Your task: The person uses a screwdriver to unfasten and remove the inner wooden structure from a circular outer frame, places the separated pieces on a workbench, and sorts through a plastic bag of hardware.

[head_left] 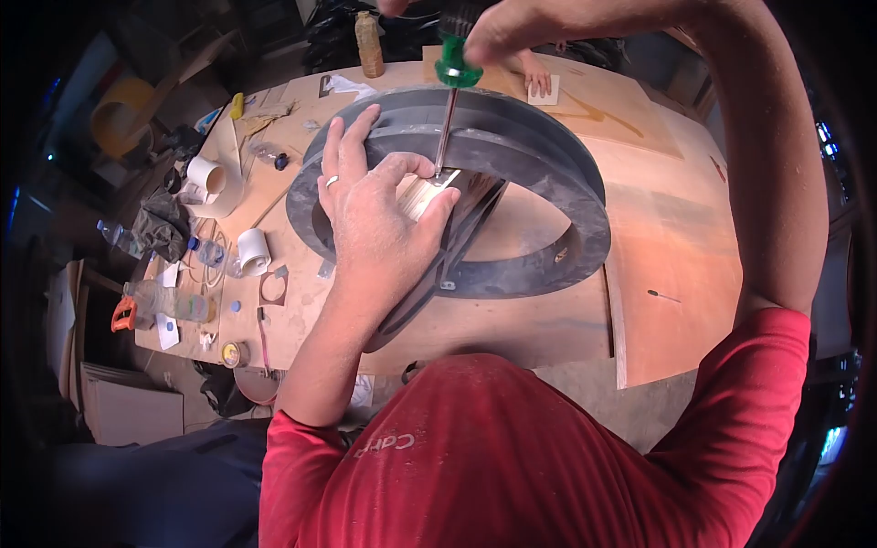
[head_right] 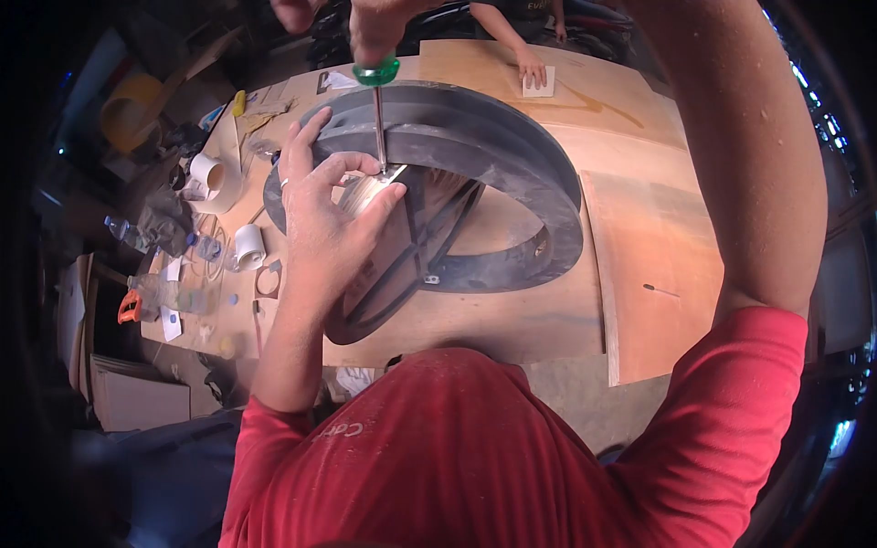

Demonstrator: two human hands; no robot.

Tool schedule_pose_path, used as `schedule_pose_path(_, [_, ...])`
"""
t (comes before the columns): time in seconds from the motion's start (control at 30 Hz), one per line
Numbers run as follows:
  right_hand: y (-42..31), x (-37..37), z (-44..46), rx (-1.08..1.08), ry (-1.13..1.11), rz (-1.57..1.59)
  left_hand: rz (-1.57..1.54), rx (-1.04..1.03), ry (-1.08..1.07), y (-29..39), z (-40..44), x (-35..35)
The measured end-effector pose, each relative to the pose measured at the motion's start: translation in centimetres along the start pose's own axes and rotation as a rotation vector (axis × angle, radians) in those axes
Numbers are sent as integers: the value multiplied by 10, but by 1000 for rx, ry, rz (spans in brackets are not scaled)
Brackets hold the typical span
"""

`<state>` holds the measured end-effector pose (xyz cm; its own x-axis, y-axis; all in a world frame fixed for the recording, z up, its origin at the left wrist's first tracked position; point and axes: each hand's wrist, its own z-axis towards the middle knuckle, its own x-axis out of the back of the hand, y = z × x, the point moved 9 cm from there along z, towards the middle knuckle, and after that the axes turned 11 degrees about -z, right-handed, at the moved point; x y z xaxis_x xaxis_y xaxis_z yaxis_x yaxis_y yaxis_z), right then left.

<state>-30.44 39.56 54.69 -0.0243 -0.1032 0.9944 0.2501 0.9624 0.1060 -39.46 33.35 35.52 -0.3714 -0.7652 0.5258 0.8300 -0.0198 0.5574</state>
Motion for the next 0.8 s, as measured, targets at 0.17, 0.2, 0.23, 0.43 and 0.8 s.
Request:
schedule_pose_path(0.17, [-1,-1,-3,177,61,-164,-40,-41,79,2,2,3])
schedule_pose_path(0.2, [-7,0,-3,204,83,-226,-34,-40,83,4,2,4])
schedule_pose_path(0.23, [-15,1,-3,230,107,-287,-36,-14,75,3,3,3])
schedule_pose_path(0.43, [15,0,2,2,-15,-92,-9,-10,85,4,6,1])
schedule_pose_path(0.8, [47,-27,-14,169,197,-88,-37,13,138,15,9,-7])
